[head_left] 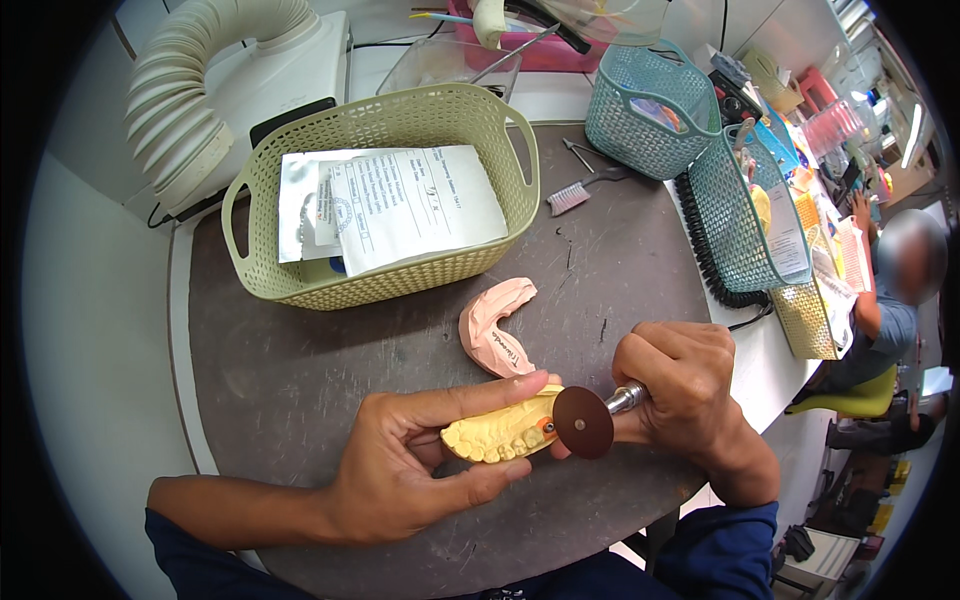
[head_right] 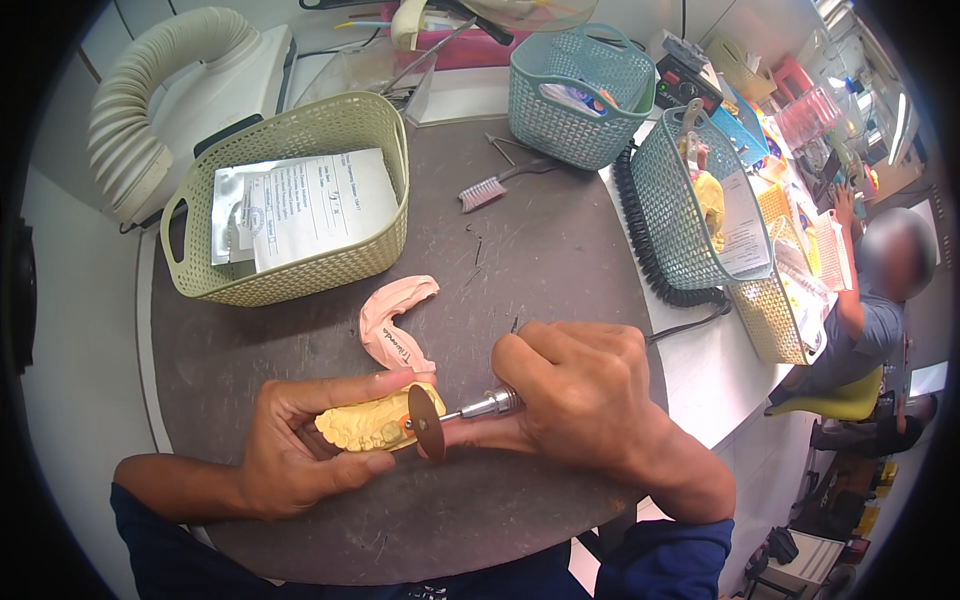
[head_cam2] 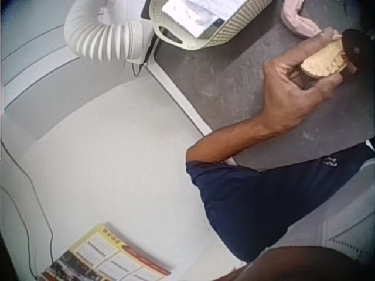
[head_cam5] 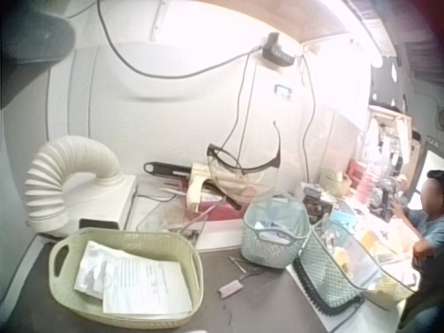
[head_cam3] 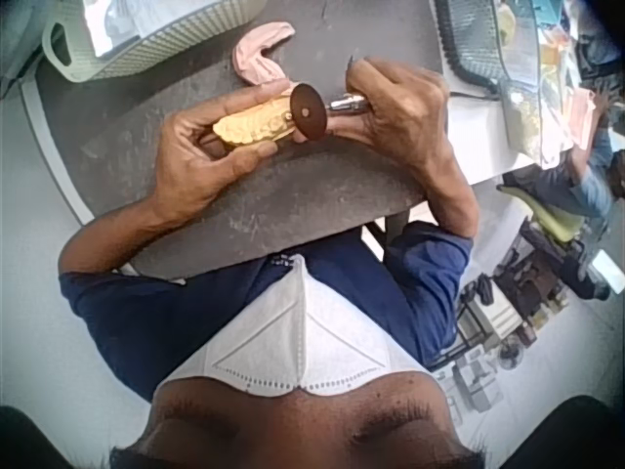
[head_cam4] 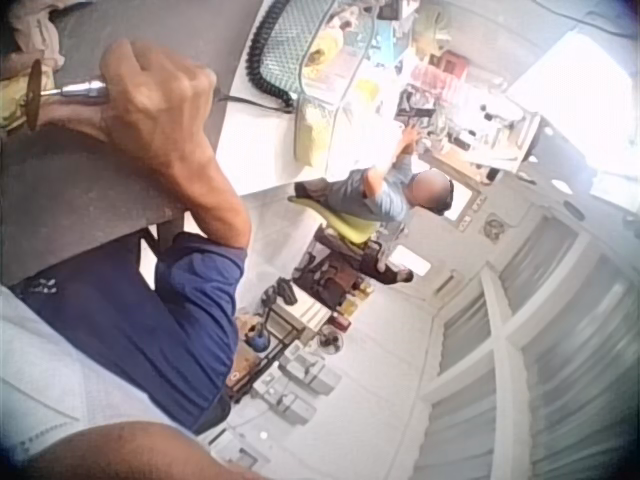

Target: The person uses a rotary grinding tool to smooth and shape a yellow dental prosthesis held in their left hand. They repeatedly grind the surface of the prosthesis, pause to inspect the fit by joining it with a pink counterpart, and then resume grinding. The task involves precise manual manipulation of the dental model and the power tool.

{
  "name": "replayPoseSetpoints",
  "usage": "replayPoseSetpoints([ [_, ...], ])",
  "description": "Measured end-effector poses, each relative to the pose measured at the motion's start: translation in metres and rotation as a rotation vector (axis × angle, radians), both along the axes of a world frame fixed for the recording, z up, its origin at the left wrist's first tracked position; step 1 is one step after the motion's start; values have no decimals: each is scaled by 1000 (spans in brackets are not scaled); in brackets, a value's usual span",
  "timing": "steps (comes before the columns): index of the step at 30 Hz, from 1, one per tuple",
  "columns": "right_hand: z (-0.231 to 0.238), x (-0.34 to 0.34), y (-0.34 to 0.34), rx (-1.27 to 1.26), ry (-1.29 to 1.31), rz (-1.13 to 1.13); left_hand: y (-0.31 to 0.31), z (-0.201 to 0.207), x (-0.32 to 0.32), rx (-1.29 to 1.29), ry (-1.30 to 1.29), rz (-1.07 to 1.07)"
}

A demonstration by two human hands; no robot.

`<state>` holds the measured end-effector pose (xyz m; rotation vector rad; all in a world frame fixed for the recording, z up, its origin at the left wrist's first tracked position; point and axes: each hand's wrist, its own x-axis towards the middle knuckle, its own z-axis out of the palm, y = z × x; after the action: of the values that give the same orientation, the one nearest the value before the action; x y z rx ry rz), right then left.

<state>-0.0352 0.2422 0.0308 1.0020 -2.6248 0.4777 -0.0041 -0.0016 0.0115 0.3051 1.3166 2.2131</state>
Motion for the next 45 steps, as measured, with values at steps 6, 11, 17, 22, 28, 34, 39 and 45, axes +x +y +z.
replayPoseSetpoints([
  [6,-1,0,0,-11,-2,6,-1,-2,0,-7,39,5],
  [11,-2,0,0,-5,4,23,0,-3,1,4,53,14],
  [17,-3,0,0,3,4,31,-1,-5,0,-14,83,10],
  [22,-3,-1,0,4,7,34,-1,-6,0,-28,92,2],
  [28,-2,-1,-1,-11,21,21,-1,-6,-1,-28,84,1],
  [34,-2,-1,0,2,15,0,0,-2,-1,-4,21,-2],
  [39,-2,0,0,6,6,-2,0,-4,-1,7,38,0],
  [45,-3,-1,-1,-2,10,17,-1,-5,-1,-16,61,-10],
])
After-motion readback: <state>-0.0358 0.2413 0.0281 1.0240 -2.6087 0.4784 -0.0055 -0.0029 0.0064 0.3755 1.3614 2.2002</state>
